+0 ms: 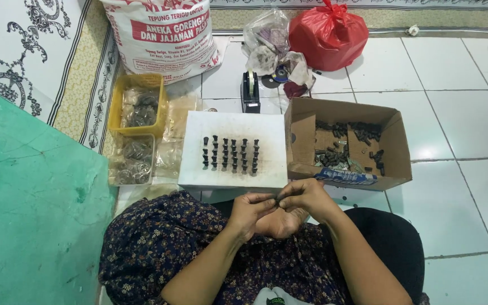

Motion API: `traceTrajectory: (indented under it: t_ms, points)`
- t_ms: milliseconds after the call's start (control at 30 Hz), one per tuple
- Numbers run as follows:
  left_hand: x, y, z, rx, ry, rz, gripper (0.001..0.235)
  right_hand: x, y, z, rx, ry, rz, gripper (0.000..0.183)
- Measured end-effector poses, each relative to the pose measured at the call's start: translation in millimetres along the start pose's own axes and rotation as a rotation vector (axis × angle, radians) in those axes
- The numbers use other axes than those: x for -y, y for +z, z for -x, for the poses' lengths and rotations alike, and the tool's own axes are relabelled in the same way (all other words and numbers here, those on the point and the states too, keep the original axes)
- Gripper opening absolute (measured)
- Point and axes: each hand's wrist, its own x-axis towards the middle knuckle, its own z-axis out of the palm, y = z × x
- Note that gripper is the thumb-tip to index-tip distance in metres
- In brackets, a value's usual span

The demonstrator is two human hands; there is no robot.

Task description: The person sits on the floor and picks small black hardware pieces from a cardboard box, placing them in rows on a white foam board. After arranging the pieces, the person gathers them and places them into a clear plastic bag.

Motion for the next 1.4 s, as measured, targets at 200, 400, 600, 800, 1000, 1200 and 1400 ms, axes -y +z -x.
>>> traceTrajectory:
  t_ms: [200, 400, 600, 800, 1000, 1200, 1400]
  points:
    - [0.0, -1.5, -0.4, 0.008, 0.010, -0.023, 0.036, -22.5, -3.0, -11.3, 0.033, 0.044, -0.093, 0.024]
    - [-1.7, 2.9, 8.0, -0.015, 0.018, -0.027, 0.038, -20.9, 4.5, -9.5, -0.013, 0.077, -0.079, 0.027]
    - [1.8, 0.8, 2.3, -0.030, 0.019, -0.042, 0.037, -15.3, 11.5, -7.0, -0.044, 0.045, -0.021, 0.023]
    - [-40.2, 13.9, 6.4, -0.113, 0.148, 0.009, 0.033, 6.9, 14.2, -15.8, -0.041, -0.042, -0.169, 0.028]
    - [-88.4, 9.2, 16.1, -0.221, 0.276, 0.032, 0.031, 58.5, 47.0, -26.1, 0.029, -0.108, -0.195, 0.028]
    - [-132.8, -22.6, 8.4, -0.285, 0.360, -0.008, 0.026, 79.4, 90.3, -60.2, 0.063, -0.169, -0.135, 0.025]
    - [-163.7, -43.4, -10.7, -0.289, 0.401, -0.061, 0.025, 105.4, 122.8, -92.8, 0.063, -0.191, 0.003, 0.022]
